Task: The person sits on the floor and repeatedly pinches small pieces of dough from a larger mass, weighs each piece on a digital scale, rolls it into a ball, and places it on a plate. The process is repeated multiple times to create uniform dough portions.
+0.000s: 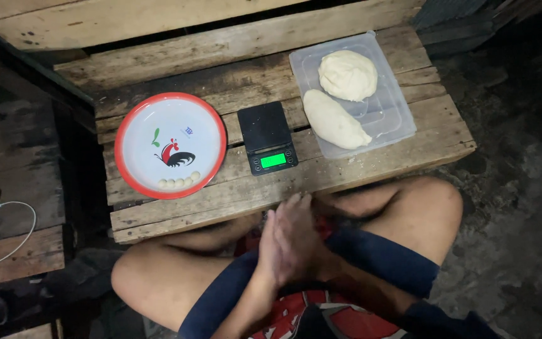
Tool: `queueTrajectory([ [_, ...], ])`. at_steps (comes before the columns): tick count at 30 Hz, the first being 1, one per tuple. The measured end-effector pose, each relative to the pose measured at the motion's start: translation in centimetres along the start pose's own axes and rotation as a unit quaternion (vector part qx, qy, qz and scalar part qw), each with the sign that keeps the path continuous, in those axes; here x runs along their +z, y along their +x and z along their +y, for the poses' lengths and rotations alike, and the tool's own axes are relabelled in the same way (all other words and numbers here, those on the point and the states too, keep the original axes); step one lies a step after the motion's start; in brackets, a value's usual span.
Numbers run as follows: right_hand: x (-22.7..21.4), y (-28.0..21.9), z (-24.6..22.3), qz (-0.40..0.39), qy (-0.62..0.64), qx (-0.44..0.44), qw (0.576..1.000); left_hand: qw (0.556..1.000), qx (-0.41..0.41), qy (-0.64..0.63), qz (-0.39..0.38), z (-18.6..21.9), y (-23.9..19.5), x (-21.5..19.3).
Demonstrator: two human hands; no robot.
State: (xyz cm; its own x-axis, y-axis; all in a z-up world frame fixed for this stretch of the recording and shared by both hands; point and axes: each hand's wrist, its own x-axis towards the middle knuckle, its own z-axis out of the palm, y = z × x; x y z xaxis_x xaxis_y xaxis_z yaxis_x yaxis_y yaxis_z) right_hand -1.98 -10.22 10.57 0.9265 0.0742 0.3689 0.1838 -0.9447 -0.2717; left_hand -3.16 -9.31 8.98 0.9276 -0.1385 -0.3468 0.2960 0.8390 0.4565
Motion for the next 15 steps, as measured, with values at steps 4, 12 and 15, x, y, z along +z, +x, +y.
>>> queueTrajectory([
  [4, 6.0, -5.4, 0.9, -0.048, -0.079, 0.043, 0.995, 0.845, 0.49, -0.133, -0.168, -7.9, 3.7, 1.7],
  [12, 5.3, -3.9, 2.9, 0.029, 0.126, 0.027, 0.991, 0.826, 0.505, 0.111, -0.223, -5.4, 3.3, -2.0],
  [15, 0.6, -0.1, 7.1, 0.1, 0.355, -0.208, 0.906, 0.939, 0.185, 0.273, -0.099, 0.4, -0.5, 0.6],
])
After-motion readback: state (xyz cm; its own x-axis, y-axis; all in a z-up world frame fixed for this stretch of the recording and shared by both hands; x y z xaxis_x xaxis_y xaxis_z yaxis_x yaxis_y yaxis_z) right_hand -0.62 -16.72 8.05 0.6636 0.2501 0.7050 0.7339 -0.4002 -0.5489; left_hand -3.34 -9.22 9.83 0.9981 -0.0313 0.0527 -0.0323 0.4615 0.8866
